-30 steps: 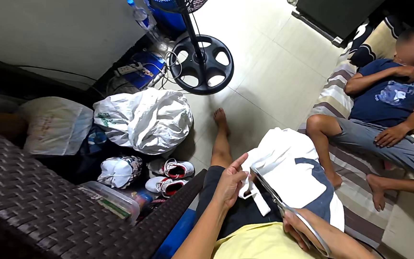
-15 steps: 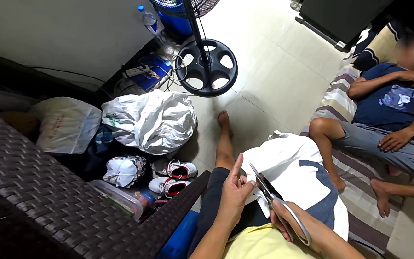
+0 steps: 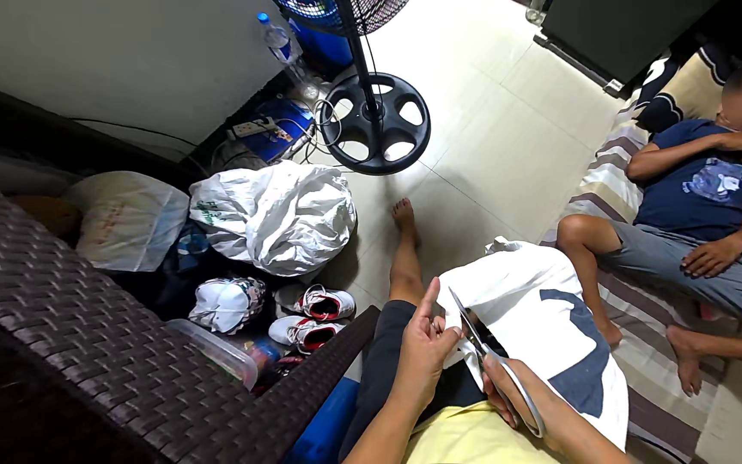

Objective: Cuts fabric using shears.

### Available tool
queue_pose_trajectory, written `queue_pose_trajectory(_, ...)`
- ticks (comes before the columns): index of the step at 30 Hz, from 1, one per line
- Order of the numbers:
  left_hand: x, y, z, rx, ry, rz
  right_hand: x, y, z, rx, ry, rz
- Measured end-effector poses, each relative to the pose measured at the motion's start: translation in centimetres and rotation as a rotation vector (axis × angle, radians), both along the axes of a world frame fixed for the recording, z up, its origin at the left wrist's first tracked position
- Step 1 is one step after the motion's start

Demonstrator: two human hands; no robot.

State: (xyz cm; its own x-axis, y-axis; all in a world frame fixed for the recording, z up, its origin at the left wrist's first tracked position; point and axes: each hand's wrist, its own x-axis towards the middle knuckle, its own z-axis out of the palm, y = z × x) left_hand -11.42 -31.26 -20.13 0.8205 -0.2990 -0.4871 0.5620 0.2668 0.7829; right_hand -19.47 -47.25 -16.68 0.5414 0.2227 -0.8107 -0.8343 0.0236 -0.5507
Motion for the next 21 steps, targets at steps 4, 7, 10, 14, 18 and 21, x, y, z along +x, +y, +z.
queue_pose_trajectory(4,0.1,0.4,0.0,-0.015,0.020,-0.029,-0.1,-0.6,-0.1,-0.035,-0.059,0.049)
queue_pose_trajectory(7,0.2,0.7,0.0,-0.018,0.026,-0.055,0.0,-0.9,-0.1,-0.076,-0.078,0.092)
queue_pose_trajectory(10,0.2,1.0,-0.1,-0.032,0.035,-0.059,0.1,-1.0,-0.1,-0.088,-0.083,0.105)
queue_pose_trajectory(14,0.1,1.1,-0.1,-0.047,0.051,-0.060,-0.2,-0.7,-0.3,-0.077,-0.072,0.063)
queue_pose_trajectory(18,0.1,1.1,0.1,-0.057,0.071,-0.055,-0.1,-0.5,-0.3,-0.080,-0.051,0.034)
queue_pose_trajectory(21,0.1,1.2,0.0,-0.058,0.068,-0.061,0.0,-0.6,-0.2,-0.117,-0.042,0.062)
